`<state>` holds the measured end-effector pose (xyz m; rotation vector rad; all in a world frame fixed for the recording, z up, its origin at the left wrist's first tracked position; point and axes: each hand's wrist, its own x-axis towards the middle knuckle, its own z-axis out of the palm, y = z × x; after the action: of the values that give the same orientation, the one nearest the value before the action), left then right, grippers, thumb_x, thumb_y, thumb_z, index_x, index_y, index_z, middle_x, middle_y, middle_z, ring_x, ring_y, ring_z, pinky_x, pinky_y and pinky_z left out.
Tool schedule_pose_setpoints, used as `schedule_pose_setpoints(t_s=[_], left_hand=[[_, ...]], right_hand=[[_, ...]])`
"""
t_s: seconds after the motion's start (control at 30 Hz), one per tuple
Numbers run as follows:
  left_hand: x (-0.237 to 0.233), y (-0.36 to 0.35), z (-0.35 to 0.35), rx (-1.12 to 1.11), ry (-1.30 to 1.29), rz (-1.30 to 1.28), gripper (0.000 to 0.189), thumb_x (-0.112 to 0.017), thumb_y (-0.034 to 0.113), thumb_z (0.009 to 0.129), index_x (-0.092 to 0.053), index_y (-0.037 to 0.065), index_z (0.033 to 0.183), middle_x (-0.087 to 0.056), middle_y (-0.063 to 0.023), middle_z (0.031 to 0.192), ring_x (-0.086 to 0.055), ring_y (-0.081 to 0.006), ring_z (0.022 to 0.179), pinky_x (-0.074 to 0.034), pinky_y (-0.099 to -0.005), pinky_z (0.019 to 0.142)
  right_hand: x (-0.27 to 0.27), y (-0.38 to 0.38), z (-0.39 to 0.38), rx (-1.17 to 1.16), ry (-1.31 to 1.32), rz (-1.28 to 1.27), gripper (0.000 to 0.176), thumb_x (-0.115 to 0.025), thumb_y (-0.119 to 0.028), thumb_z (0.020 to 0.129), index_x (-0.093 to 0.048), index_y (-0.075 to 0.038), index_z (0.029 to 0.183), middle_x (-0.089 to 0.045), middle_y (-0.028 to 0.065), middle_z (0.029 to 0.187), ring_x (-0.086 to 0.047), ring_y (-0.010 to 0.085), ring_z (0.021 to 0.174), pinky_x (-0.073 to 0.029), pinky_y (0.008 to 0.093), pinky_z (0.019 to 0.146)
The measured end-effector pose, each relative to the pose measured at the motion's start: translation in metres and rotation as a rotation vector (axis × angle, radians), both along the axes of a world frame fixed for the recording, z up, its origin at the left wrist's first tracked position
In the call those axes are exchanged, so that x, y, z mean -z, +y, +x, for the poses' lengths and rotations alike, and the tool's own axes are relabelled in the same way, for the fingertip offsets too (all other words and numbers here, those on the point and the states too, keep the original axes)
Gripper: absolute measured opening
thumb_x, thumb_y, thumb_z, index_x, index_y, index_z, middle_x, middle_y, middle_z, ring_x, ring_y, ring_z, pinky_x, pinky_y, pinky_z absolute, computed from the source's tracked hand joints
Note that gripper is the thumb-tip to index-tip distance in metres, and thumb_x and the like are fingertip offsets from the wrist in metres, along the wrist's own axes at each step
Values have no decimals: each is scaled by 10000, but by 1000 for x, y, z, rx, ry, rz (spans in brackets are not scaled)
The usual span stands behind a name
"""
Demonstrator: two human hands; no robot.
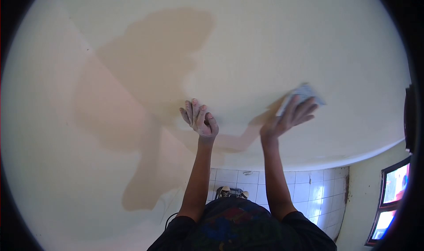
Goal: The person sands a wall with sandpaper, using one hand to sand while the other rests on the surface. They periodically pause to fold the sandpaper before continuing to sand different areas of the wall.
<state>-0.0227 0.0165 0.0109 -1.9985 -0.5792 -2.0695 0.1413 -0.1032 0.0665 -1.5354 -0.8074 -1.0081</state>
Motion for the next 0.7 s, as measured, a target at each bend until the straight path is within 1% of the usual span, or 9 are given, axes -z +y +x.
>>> schedule_pose_setpoints(t_s=[0.1, 0.2, 0.3, 0.37, 0.43, 0.47, 0.53, 0.63, 0.7], left_hand=[[-2, 1, 0, -18, 4, 14, 281, -444, 155, 955, -455, 45, 1213, -414, -212, 1425, -248, -418, 1393, -70, -574, 1126], [-2, 0, 1, -28, 5, 19, 281, -438, 159, 960, -452, 49, 1217, -417, -219, 1421, -262, -416, 1388, -89, -572, 1125], [-6, 0, 2, -35, -31, 30, 284, -424, 140, 958, -462, 82, 1234, -462, -177, 1401, -299, -379, 1384, -78, -571, 1131], [-7, 0, 3, -27, -40, 41, 284, -424, 140, 957, -462, 81, 1232, -458, -174, 1405, -296, -382, 1385, -77, -570, 1132], [-5, 1, 2, -31, -40, 38, 285, -425, 140, 956, -464, 80, 1232, -458, -174, 1406, -295, -383, 1385, -77, -569, 1132], [-4, 2, 2, -33, -41, 38, 286, -425, 140, 956, -465, 79, 1232, -458, -174, 1406, -294, -385, 1385, -77, -569, 1132], [-4, 1, 3, -34, -44, 34, 287, -426, 139, 955, -467, 79, 1233, -459, -174, 1404, -295, -385, 1385, -78, -568, 1132], [-4, -1, 4, -30, -47, 26, 290, -428, 139, 954, -471, 79, 1235, -463, -176, 1401, -296, -384, 1384, -78, -564, 1133], [-4, -1, 2, -36, -50, 24, 293, -429, 139, 954, -471, 79, 1237, -465, -177, 1398, -297, -384, 1384, -78, -562, 1134]], right_hand=[[56, 3, -6, -40, -260, -206, 408, -466, -297, 900, -567, -259, 1293, -229, 133, 1543, -73, 415, 1434, 38, 645, 1101], [117, -4, 20, -19, -458, -264, 353, -474, -351, 895, -623, -277, 1206, -241, 128, 1539, -101, 398, 1434, 37, 679, 1085], [107, -22, 43, 10, -507, -286, 325, -468, -259, 878, -654, -313, 1138, -292, 93, 1525, -121, 391, 1433, 17, 663, 1102], [83, -23, 50, 17, -496, -232, 383, -404, -230, 891, -620, -281, 1204, -300, 108, 1519, -122, 392, 1432, 18, 650, 1108], [56, -22, 47, -8, -199, -72, 405, -393, -293, 906, -593, -266, 1256, -299, 139, 1515, -124, 413, 1427, 41, 632, 1110], [44, -19, 42, -12, -202, -74, 405, -393, -293, 906, -593, -266, 1256, -299, 139, 1515, -124, 413, 1427, 41, 632, 1110], [26, -10, 23, -42, -27, 48, 500, -370, -229, 857, -535, -169, 1325, -237, 217, 1521, -62, 449, 1426, 60, 648, 1087], [25, 0, 2, -49, -88, 15, 542, -357, -201, 865, -452, -102, 1390, -209, 191, 1539, -54, 446, 1427, 97, 632, 1080], [51, 1, 5, -40, -146, -26, 544, -361, -224, 851, -474, -132, 1376, -223, 192, 1533, -53, 471, 1418, 75, 643, 1085]])
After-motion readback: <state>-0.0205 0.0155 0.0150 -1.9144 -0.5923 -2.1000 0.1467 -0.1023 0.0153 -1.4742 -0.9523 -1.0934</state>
